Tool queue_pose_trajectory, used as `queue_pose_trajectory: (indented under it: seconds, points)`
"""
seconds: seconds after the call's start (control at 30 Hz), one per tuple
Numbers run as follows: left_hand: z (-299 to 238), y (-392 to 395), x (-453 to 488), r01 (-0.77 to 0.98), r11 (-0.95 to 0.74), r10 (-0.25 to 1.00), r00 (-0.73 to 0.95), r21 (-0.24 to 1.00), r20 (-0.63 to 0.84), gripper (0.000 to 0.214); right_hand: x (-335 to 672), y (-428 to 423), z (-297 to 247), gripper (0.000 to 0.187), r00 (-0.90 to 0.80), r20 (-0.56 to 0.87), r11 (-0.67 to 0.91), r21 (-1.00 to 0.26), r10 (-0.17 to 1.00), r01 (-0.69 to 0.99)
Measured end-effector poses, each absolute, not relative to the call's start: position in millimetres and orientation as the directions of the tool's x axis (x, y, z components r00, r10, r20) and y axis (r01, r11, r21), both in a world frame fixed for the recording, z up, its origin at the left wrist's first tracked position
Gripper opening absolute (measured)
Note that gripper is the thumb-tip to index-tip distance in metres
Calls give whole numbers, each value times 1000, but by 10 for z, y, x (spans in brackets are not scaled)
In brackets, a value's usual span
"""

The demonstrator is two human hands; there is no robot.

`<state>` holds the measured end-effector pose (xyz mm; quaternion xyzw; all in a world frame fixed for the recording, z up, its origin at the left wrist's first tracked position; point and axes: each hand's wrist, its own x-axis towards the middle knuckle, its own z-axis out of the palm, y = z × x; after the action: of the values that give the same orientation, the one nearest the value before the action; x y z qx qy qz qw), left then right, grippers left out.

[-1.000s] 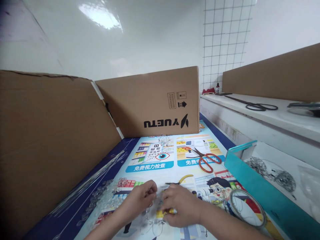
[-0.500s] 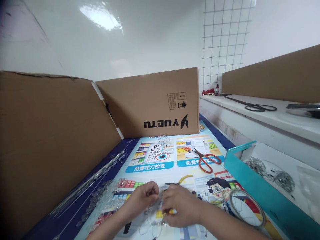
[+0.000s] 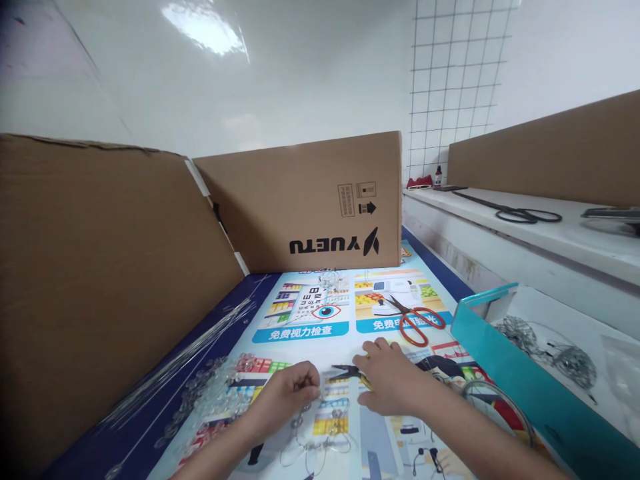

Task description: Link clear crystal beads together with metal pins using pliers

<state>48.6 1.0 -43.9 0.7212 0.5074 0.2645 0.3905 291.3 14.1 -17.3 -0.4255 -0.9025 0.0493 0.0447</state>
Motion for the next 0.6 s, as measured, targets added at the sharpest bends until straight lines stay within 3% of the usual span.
queue_pose_trajectory:
  seconds: [0.13, 0.33, 0.6]
  points:
    - [-407, -3, 500, 553, -196, 941, 337, 810, -3, 7, 2858, 103, -173, 29, -670, 42, 671, -56, 741, 739]
    - [-362, -20, 515, 582, -228, 942, 334, 780, 26, 8, 2759, 28, -198, 23, -702, 87, 691, 128, 706, 711]
    - [-366, -20, 503, 628, -224, 951, 309, 745, 25, 10, 2773, 75, -271, 22, -699, 107, 685, 142, 707, 715]
